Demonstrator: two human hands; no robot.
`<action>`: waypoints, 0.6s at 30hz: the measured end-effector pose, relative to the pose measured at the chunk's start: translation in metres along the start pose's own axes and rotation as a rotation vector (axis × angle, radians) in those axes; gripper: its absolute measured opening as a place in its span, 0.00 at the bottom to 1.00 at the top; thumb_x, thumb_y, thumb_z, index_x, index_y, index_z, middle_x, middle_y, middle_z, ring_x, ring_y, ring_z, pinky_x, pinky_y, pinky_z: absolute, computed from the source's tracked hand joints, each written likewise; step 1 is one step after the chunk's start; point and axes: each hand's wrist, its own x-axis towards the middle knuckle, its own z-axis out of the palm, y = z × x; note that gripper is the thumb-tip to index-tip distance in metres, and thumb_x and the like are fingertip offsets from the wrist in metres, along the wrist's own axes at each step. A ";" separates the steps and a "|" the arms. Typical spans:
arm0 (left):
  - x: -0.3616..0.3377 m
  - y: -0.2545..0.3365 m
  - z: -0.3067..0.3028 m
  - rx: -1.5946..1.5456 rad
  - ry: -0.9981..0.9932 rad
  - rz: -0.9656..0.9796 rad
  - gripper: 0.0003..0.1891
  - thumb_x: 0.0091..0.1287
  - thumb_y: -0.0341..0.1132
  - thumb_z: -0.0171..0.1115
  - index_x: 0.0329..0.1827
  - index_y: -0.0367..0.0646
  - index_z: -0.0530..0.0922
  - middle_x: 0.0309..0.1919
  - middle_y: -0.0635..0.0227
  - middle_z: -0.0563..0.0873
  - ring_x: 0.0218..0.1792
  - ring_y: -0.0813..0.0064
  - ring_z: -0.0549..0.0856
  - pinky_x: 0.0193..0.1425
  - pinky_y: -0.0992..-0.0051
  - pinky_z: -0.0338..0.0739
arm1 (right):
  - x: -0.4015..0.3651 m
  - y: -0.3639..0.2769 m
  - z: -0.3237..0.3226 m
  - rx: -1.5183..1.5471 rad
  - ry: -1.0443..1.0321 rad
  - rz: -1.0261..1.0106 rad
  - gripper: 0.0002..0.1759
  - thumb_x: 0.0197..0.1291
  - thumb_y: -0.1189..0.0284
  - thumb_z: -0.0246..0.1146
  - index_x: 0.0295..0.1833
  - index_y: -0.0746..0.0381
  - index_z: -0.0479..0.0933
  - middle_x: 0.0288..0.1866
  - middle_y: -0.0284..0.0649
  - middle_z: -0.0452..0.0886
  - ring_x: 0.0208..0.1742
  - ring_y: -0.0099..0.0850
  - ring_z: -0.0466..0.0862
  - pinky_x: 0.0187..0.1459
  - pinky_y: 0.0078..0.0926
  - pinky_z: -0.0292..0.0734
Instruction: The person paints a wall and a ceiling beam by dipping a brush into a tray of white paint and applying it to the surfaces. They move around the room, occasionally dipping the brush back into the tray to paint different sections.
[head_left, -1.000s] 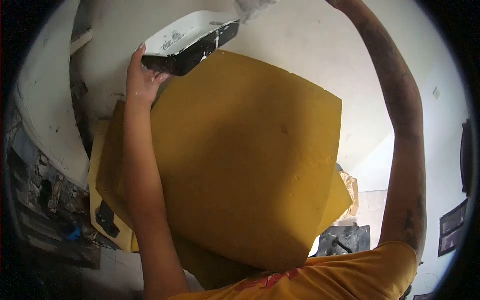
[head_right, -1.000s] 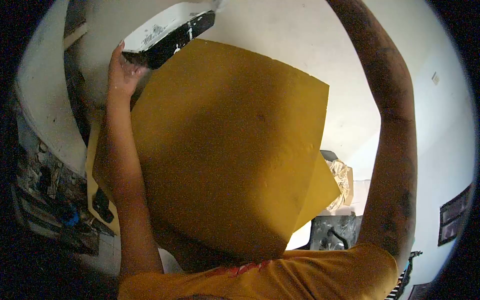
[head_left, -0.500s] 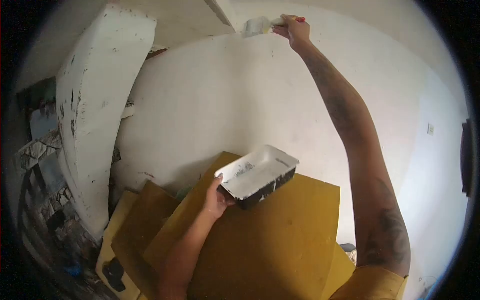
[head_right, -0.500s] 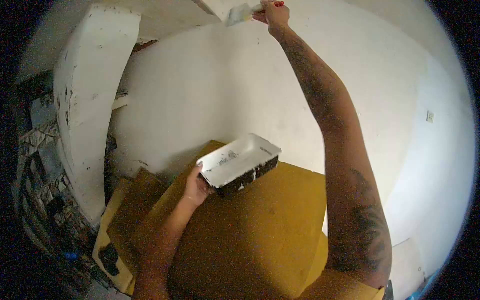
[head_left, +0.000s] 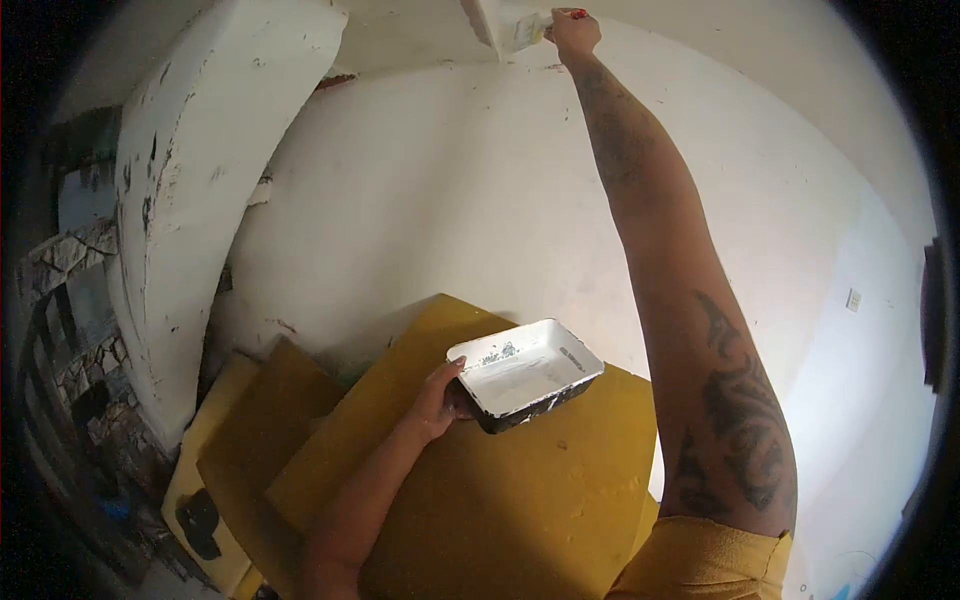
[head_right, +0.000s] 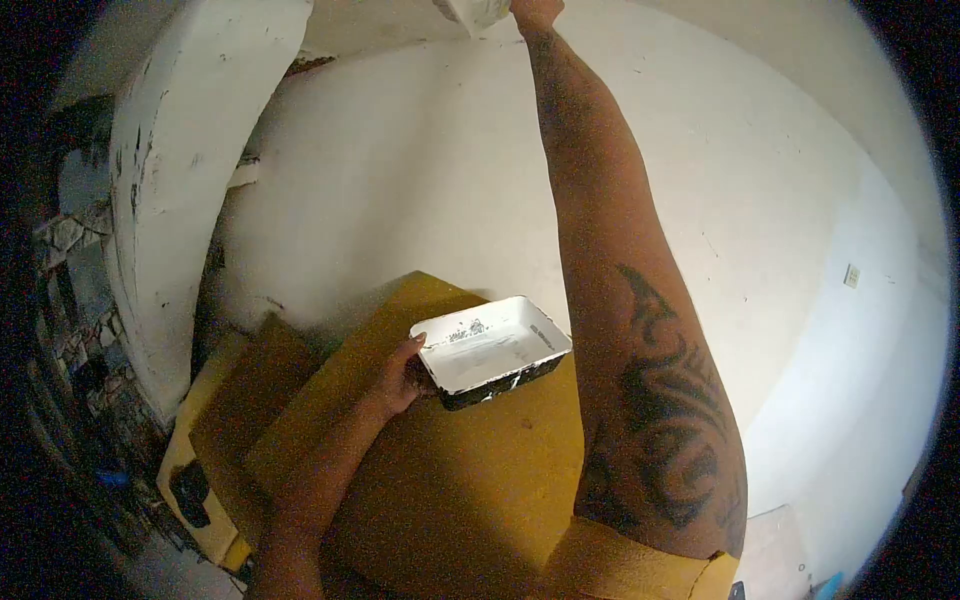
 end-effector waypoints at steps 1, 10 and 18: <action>-0.001 0.000 0.001 -0.005 0.004 0.000 0.25 0.59 0.53 0.57 0.51 0.44 0.72 0.41 0.63 0.81 0.39 0.68 0.82 0.40 0.63 0.79 | -0.001 0.002 0.004 -0.062 0.032 -0.027 0.11 0.53 0.69 0.58 0.33 0.68 0.77 0.24 0.44 0.79 0.23 0.33 0.79 0.27 0.32 0.74; -0.010 0.000 0.012 0.026 0.101 0.084 0.22 0.58 0.52 0.58 0.48 0.45 0.72 0.37 0.64 0.80 0.33 0.71 0.82 0.31 0.67 0.77 | 0.024 0.039 0.027 -0.433 0.100 -0.135 0.15 0.52 0.65 0.58 0.29 0.68 0.77 0.26 0.51 0.81 0.33 0.46 0.82 0.34 0.39 0.75; 0.004 -0.008 -0.007 -0.006 -0.003 0.021 0.23 0.60 0.52 0.57 0.49 0.43 0.71 0.38 0.63 0.80 0.34 0.70 0.83 0.33 0.64 0.79 | 0.014 0.022 0.018 0.013 -0.069 0.162 0.08 0.50 0.74 0.60 0.24 0.68 0.73 0.19 0.41 0.75 0.16 0.30 0.76 0.16 0.28 0.71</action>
